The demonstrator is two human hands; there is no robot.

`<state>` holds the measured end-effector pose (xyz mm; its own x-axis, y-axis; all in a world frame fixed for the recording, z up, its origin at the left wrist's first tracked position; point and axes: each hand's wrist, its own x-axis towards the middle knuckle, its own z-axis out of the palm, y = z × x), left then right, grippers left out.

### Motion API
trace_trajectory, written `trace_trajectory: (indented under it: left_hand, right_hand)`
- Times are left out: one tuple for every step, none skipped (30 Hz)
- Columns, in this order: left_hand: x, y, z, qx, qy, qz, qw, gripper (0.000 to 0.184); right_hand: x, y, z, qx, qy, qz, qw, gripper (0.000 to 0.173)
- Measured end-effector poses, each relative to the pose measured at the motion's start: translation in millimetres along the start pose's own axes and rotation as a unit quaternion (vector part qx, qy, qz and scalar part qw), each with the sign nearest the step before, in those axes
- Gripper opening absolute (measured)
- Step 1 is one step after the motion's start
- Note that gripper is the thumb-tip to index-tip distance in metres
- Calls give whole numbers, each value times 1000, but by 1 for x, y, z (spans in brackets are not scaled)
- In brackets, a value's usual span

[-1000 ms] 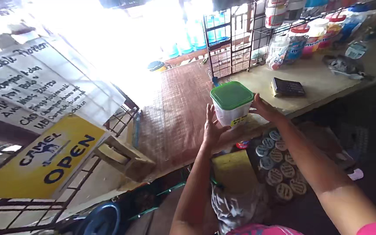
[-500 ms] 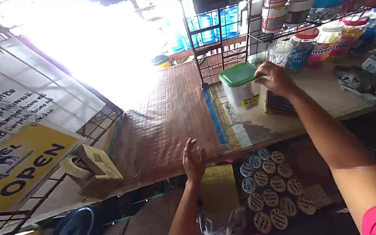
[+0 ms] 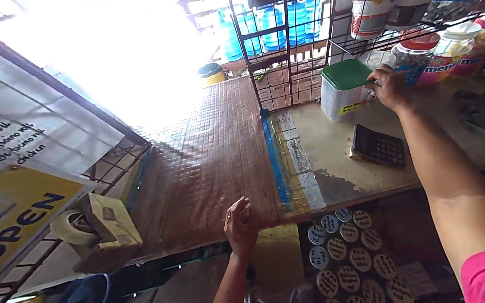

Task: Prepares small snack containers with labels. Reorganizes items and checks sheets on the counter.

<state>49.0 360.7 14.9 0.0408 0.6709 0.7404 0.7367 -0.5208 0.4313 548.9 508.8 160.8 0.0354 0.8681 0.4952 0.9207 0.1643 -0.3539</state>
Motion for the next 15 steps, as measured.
trace_trajectory:
  left_hand:
    - [0, 0, 0, 2, -3, 0, 1000, 32]
    - [0, 0, 0, 5, -4, 1, 1000, 32]
    - [0, 0, -1, 5, -5, 1, 1000, 32]
    - [0, 0, -1, 5, -3, 2, 1000, 32]
    - [0, 0, 0, 6, -1, 4, 1000, 31]
    - [-1, -1, 0, 8, 2, 7, 1000, 30]
    - [-1, -1, 0, 11, 3, 10, 1000, 30]
    - [-2, -1, 1, 12, 2, 13, 1000, 30]
    - [-2, -2, 0, 11, 1, 15, 1000, 29]
    - [-2, -1, 0, 11, 2, 17, 1000, 29]
    - [-2, -1, 0, 11, 2, 17, 1000, 29]
    - [-2, -1, 0, 13, 2, 17, 1000, 29]
    - [-1, -1, 1, 15, 2, 16, 1000, 29]
    - [-1, -1, 1, 16, 1, 16, 1000, 29]
    - [-1, -1, 1, 17, 0, 16, 1000, 30]
  right_hand:
    - [1, -2, 0, -2, 3, -3, 1000, 20]
    - [3, -4, 1, -4, 7, -9, 1000, 19]
    - [2, -8, 1, -7, 4, -11, 1000, 18]
    - [1, -14, 0, -11, -1, -10, 1000, 17]
    - [-3, -18, -1, -13, -3, -14, 1000, 16]
    - [-6, -20, -1, -17, 0, -19, 1000, 16]
    - [-9, -20, -1, -18, 8, -22, 1000, 15]
    - [-13, -18, 1, -18, 18, -25, 999, 14]
    - [-15, -17, 1, -17, 22, -20, 999, 14]
    - [-16, -19, 1, -17, 22, -13, 1000, 15]
    - [-15, -20, 0, -16, 14, -4, 1000, 17]
    - [-13, -21, 0, -17, 10, 0, 1000, 18]
    - [-8, -20, 1, -16, 8, -2, 1000, 18]
    - [-3, -18, 2, -16, 5, -2, 1000, 18]
    - [2, -15, 4, -17, 3, 1, 1000, 18]
